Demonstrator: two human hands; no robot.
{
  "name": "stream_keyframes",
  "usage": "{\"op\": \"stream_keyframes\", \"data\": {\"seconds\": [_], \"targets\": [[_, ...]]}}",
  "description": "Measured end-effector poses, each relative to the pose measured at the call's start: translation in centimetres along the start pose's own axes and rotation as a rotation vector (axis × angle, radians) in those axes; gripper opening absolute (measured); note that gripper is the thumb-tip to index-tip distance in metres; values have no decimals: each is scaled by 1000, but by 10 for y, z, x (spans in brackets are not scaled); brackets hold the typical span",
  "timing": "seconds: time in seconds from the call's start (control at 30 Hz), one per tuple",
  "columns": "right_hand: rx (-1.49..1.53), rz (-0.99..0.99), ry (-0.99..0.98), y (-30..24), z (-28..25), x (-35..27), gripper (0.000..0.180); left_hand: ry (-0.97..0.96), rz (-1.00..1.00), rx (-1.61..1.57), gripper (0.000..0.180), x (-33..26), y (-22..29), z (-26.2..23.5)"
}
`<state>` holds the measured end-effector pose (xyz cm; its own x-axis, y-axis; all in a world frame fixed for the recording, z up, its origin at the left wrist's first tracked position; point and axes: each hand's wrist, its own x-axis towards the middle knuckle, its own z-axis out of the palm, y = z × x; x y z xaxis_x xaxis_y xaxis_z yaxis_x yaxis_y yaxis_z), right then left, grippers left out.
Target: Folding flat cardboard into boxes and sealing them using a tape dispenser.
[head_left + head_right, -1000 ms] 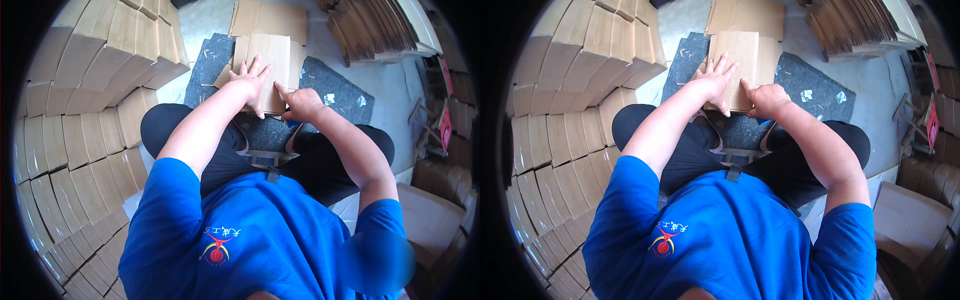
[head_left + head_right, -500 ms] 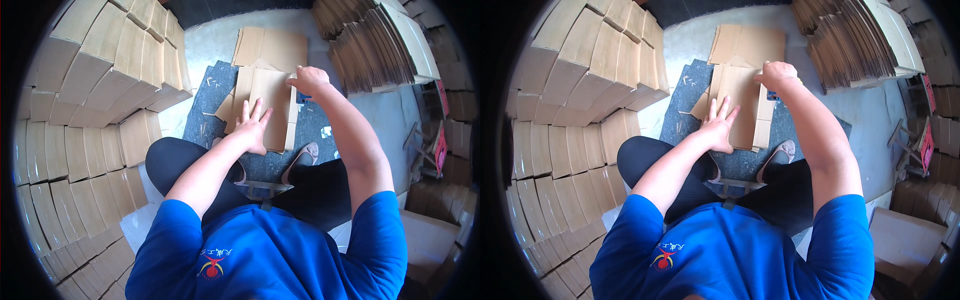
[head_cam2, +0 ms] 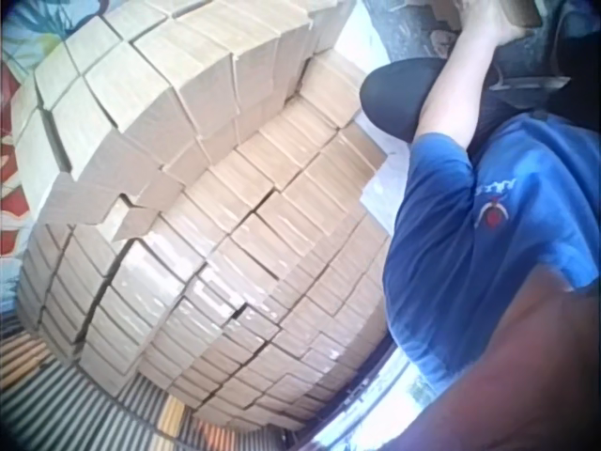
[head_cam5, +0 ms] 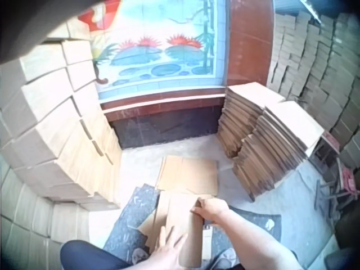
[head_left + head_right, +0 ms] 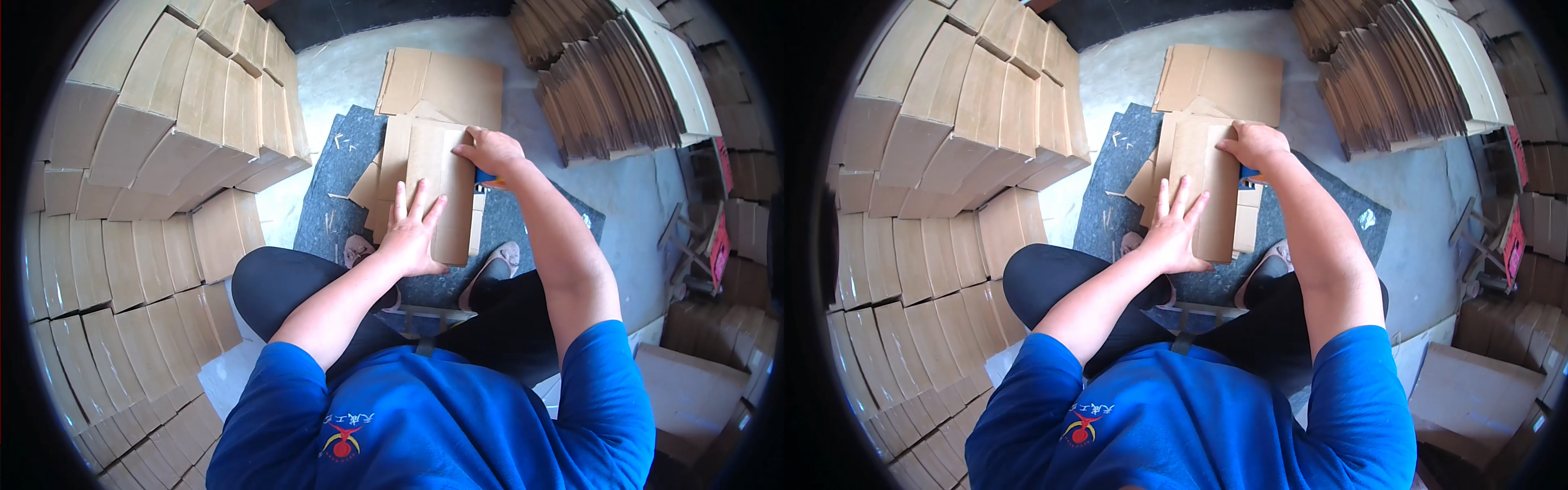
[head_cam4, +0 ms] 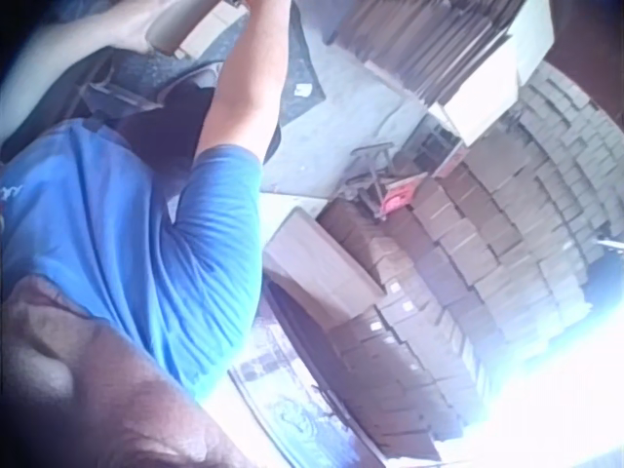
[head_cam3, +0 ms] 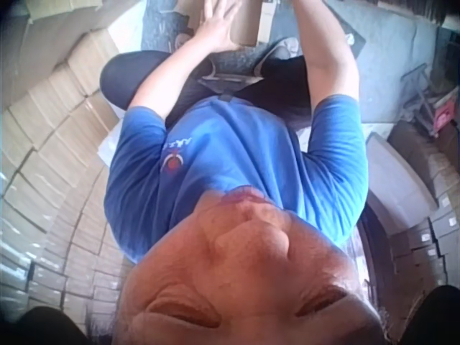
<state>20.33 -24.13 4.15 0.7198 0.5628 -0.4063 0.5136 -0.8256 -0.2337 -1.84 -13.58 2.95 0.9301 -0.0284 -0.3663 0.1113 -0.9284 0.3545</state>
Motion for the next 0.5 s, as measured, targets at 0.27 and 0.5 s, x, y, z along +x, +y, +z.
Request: {"op": "stream_keyframes", "data": {"seconds": [0.27, 0.5], "targets": [[-81, 93, -24, -6, -8, 1, 55, -61, -32, 0, 136, 8, 10, -16], [-359, 34, 75, -26, -11, -6, 33, -274, -156, 99, 130, 10, 21, -33]]}}
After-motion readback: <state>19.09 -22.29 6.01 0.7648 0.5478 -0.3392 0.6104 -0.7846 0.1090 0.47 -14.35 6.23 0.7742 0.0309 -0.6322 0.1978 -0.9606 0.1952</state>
